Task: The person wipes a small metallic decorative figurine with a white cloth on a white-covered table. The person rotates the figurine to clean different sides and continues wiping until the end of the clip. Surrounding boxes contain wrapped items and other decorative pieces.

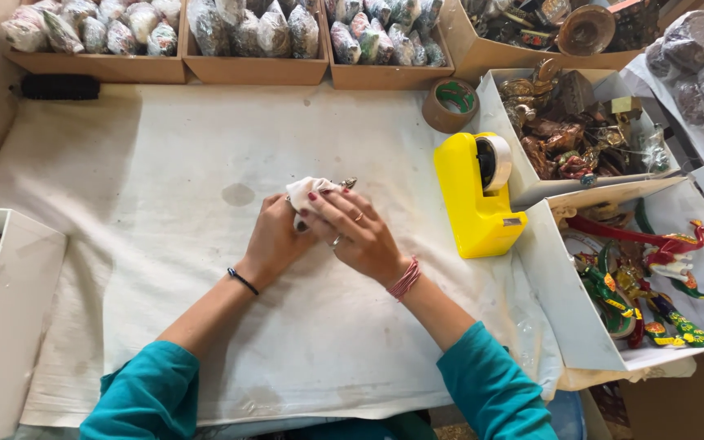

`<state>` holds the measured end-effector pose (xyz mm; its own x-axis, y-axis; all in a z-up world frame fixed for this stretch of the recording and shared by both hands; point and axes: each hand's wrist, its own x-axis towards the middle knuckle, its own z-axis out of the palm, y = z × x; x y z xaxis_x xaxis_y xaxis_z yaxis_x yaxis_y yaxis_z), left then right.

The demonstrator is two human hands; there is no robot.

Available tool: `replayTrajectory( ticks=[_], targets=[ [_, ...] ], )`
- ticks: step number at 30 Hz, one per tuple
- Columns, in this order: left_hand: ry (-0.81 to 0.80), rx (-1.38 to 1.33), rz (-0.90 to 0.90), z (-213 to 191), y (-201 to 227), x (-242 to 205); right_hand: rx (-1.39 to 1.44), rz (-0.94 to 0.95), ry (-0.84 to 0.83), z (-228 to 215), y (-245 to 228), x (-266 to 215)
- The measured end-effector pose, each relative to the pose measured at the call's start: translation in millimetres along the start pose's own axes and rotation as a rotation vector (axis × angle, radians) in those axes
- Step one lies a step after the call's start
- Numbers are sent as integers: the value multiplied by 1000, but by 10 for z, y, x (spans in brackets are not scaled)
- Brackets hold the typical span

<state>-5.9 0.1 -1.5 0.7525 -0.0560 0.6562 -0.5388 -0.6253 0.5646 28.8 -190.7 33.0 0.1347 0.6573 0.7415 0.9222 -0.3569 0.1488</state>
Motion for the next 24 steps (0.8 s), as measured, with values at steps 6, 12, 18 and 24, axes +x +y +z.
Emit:
replayTrajectory(
  ticks=[6, 12, 18, 24],
  targets=[
    [-81, 36, -166, 65, 17, -29, 14, 104, 45, -62, 37, 19],
    [-104, 152, -33, 184, -168, -164, -53, -140, -6, -111, 57, -62],
    [-56, -2, -87, 68, 121, 2, 246, 342, 105, -18, 97, -116],
    [-59, 130, -130, 112, -2, -32, 18, -11, -4, -71, 51, 5]
  ],
)
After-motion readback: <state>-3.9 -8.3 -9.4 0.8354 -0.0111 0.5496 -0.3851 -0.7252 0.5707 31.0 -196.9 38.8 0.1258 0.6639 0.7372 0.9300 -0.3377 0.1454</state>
